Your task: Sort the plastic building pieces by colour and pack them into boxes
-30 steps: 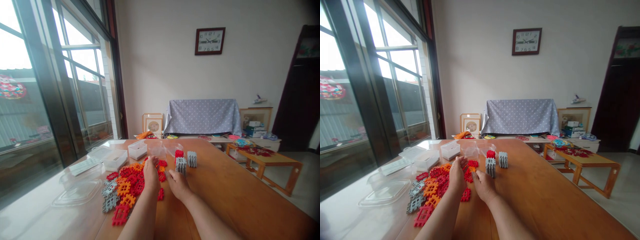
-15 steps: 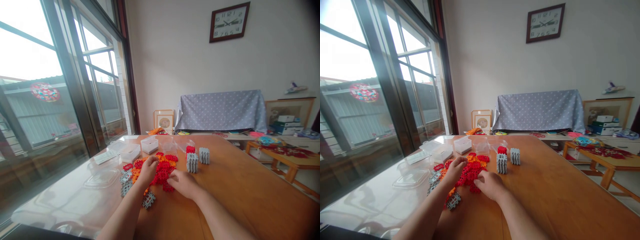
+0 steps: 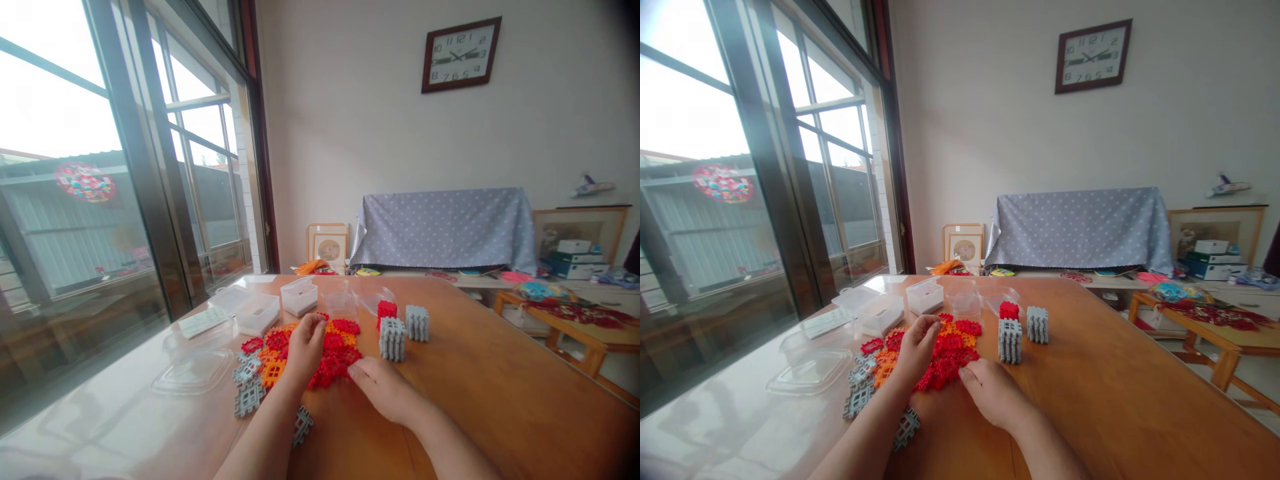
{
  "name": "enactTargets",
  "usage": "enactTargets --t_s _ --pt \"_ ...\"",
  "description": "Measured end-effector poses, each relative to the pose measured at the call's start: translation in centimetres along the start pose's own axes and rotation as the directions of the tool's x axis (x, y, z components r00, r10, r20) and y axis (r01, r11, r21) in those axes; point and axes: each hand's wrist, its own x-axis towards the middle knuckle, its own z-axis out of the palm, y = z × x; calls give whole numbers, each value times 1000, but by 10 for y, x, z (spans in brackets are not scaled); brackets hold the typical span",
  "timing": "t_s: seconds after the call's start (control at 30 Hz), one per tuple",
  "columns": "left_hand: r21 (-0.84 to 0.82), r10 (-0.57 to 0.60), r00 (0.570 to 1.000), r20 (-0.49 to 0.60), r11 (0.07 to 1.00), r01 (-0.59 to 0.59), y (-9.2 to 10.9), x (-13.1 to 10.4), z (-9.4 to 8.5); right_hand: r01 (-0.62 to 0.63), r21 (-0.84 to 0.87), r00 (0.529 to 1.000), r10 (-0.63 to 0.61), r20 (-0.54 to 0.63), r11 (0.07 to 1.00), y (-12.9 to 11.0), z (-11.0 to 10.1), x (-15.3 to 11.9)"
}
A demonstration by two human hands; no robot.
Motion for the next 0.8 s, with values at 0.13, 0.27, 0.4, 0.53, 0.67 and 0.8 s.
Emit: enactTargets --t_s 0.13,0.27,0.4,0.53,0.67,0.8 --pt "50 16 990 139 998 -23 1 -4 -3 -109 182 993 98 64 977 10 -4 6" --pt "149 8 974 225 988 -43 2 -5 -8 -103 170 994 95 60 980 26 -10 8" --pt "241 1 960 281 968 -71 0 -5 -10 -114 -14 992 114 47 993 38 -17 7" --pt "352 -16 947 320 930 -104 -1 -6 -15 -169 -197 981 146 -128 966 36 -23 5" --pt "441 -96 927 363 894 -81 -1 -6 -22 -288 -334 957 262 -123 897 27 -27 -3" --pt "467 -121 914 386 881 -80 -5 -6 -28 -308 -406 947 317 -46 860 19 -23 -12"
